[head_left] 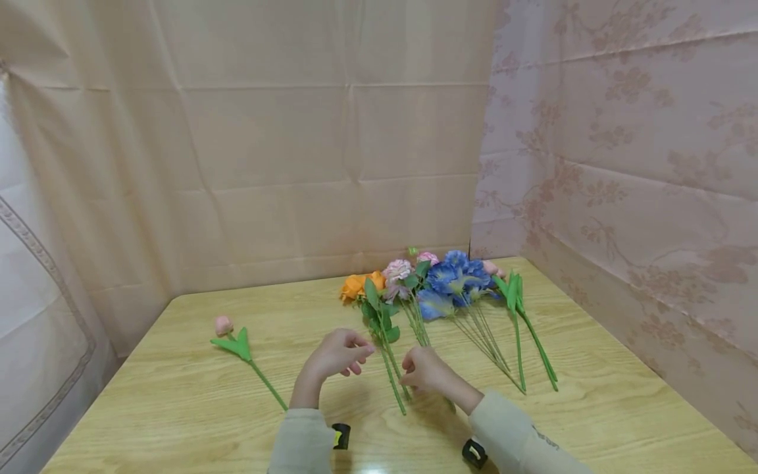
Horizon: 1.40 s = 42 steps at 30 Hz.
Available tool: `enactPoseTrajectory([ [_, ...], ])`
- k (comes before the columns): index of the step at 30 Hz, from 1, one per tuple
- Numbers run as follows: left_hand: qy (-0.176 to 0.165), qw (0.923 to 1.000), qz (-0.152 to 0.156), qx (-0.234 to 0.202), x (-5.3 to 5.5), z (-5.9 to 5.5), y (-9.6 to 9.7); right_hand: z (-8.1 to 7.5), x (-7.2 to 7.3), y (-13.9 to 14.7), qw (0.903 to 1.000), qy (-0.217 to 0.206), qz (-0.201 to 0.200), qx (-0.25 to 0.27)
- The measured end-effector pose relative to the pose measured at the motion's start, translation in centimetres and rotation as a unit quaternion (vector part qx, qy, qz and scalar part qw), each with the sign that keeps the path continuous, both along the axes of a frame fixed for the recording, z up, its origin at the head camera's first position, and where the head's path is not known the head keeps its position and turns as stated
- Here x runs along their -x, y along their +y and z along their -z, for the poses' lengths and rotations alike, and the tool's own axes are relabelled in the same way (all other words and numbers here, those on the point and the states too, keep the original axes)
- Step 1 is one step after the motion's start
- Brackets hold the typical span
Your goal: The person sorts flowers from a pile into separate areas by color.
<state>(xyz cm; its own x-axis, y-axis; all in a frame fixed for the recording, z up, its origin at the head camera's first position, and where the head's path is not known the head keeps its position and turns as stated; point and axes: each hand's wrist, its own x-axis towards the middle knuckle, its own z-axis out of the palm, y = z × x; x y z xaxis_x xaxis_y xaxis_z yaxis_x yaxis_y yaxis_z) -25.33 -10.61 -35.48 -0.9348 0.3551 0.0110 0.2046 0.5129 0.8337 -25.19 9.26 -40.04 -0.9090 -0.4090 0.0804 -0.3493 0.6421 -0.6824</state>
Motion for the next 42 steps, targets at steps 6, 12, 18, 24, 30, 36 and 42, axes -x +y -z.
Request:
enactPoseTrajectory([
  [6,-0.003,0.9984,-0.054,0.014,0.2,0.2,-1.3,-0.3,-0.3,0.3,0.9983,0.043,-0.015,-0.037],
  [12,-0.001,0.9900,-0.139,0.025,0.2,0.1,-3.7,-0.6,-0.8,0.4,0.9984,0.035,-0.031,-0.030],
  [18,0.017,0.9696,-0.231,0.079,0.1,0.4,-6.6,-0.6,-1.2,0.5,0.9989,0.015,-0.040,-0.017],
  [24,0.007,0.9463,-0.289,0.145,0.4,1.1,-9.0,-0.7,-1.2,0.7,0.9991,-0.008,-0.041,-0.010],
  [30,-0.011,0.9386,-0.315,0.140,0.4,2.0,-10.4,-0.7,-1.2,0.8,0.9989,-0.022,-0.040,-0.011],
  [36,-0.029,0.9368,-0.330,0.114,0.2,3.3,-11.5,-0.6,-1.3,1.0,0.9985,-0.039,-0.040,-0.005],
  [42,-0.094,0.9397,-0.327,0.034,-0.1,4.3,-12.1,-0.6,-1.3,1.2,0.9985,-0.038,-0.040,-0.007],
])
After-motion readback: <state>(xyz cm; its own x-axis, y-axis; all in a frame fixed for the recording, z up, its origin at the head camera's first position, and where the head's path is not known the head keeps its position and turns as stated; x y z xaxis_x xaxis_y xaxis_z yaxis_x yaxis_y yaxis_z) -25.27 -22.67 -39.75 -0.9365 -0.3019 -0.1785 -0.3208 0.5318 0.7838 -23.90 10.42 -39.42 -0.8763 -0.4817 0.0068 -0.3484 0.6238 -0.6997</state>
